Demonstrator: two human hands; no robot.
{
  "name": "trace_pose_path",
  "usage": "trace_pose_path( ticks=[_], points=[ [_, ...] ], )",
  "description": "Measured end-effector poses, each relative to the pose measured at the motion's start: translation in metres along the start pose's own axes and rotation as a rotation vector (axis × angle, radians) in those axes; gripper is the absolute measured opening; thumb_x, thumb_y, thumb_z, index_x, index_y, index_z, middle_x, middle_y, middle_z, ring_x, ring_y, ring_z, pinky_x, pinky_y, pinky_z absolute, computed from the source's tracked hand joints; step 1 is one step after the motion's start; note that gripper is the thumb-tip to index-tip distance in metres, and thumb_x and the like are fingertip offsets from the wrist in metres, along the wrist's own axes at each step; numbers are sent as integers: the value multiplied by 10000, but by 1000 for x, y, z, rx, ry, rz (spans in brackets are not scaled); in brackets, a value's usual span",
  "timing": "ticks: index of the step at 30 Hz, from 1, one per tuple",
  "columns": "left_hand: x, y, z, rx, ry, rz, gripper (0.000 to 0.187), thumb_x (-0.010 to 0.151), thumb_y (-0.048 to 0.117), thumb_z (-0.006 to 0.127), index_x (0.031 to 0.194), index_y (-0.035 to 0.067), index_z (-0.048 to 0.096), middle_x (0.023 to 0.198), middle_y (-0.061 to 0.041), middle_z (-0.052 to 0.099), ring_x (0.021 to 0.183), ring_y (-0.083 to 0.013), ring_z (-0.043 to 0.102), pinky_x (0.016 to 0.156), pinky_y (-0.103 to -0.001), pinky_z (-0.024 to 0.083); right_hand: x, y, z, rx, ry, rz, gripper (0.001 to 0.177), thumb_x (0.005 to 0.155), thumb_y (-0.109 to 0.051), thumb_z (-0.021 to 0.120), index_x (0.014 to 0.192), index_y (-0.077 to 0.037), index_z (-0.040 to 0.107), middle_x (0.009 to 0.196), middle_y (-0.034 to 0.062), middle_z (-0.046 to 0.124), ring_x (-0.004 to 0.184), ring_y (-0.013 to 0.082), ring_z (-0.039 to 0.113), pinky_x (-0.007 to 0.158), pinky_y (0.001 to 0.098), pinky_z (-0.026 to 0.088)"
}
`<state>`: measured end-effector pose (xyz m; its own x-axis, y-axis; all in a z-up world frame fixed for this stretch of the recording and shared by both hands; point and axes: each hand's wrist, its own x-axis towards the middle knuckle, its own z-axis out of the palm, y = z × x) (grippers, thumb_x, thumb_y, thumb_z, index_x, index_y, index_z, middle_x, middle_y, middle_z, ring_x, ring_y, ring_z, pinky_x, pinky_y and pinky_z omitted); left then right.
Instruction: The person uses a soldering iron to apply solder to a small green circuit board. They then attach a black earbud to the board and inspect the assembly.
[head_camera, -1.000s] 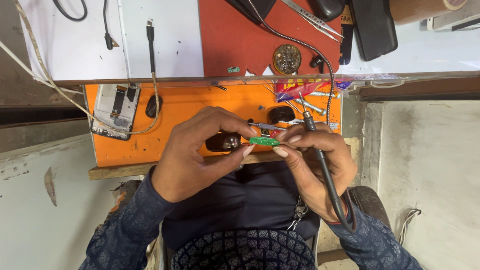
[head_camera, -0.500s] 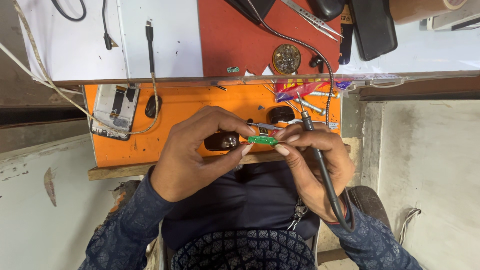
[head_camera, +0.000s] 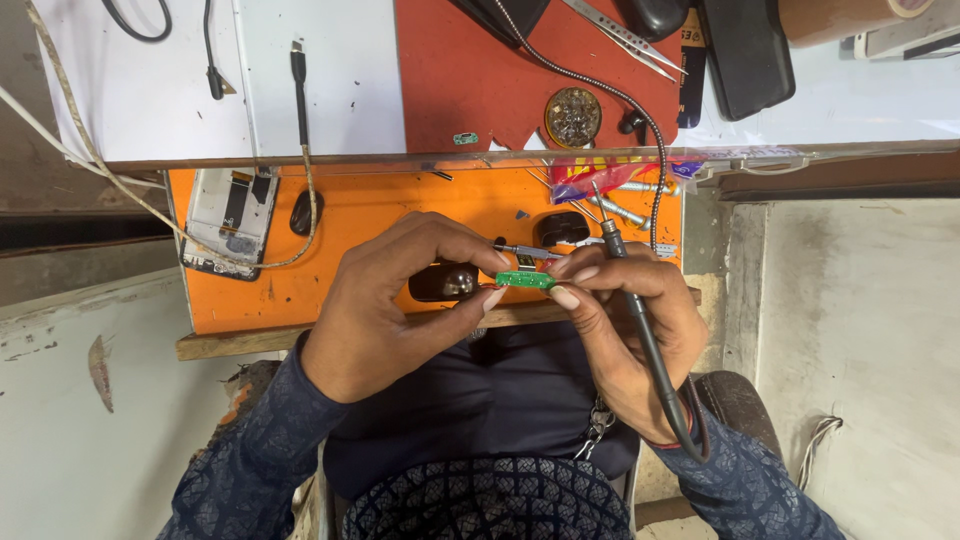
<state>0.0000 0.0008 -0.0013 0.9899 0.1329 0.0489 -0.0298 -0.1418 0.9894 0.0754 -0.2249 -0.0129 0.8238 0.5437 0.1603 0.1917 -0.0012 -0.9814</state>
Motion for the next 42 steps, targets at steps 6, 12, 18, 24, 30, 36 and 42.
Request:
trace_pose_path(
  ticks=[6, 12, 18, 24, 30, 36, 42],
  points=[
    [0, 0, -1, 31, -2, 67, 294, 846, 2, 813, 1107, 71, 696, 1106, -47, 721, 1058, -163, 726, 920, -285, 581, 0, -3, 0, -40, 14, 20, 254, 1011, 75, 688, 1180, -36, 535, 1150, 155, 681, 1094, 217, 711, 939, 315, 612],
    [0, 0, -1, 16, -1, 15, 288, 841, 13, 818, 1100, 78, 708, 1091, -41, 724, 1021, -154, 737, 884, -276, 595, 1, -3, 1, 22, -1, 26, 243, 1023, 74, 675, 1185, -35, 531, 1161, 153, 674, 1114, 224, 715, 984, 332, 613],
    [0, 0, -1, 13, 3, 37, 287, 847, 3, 811, 1105, 77, 709, 1101, -44, 727, 1047, -159, 737, 909, -280, 592, 1, -3, 1, -10, 6, 21, 254, 1016, 90, 681, 1180, -36, 534, 1102, 147, 671, 1091, 223, 708, 944, 319, 610],
    [0, -1, 0, 19, 10, 27, 283, 843, 7, 816, 1095, 78, 712, 1090, -40, 730, 1034, -156, 738, 900, -278, 594, 2, -2, 2, -1, 6, 30, 255, 1009, 99, 677, 1168, -36, 530, 1100, 138, 666, 1124, 232, 711, 964, 342, 621],
    [0, -1, 1, 21, 18, -6, 263, 852, 19, 814, 1087, 83, 713, 1082, -31, 722, 990, -127, 740, 839, -250, 607, 2, -1, 1, -11, -13, 19, 256, 1028, 89, 676, 1198, -40, 533, 1100, 135, 666, 1082, 189, 702, 923, 283, 589],
    [1, -1, 1, 27, 29, -28, 243, 865, 32, 806, 1081, 85, 709, 1074, -19, 724, 958, -110, 739, 809, -238, 600, 3, 0, 0, -36, -18, 56, 286, 983, 79, 698, 1192, -40, 543, 1155, 129, 664, 1089, 169, 695, 887, 262, 580],
    [1, -2, 1, 10, 16, -57, 241, 862, 36, 804, 1079, 83, 711, 1063, -18, 722, 929, -105, 733, 790, -234, 590, 2, 1, 1, -33, -12, 30, 303, 982, 96, 717, 1199, -41, 555, 1141, 109, 663, 1044, 158, 696, 835, 232, 561]
  ],
)
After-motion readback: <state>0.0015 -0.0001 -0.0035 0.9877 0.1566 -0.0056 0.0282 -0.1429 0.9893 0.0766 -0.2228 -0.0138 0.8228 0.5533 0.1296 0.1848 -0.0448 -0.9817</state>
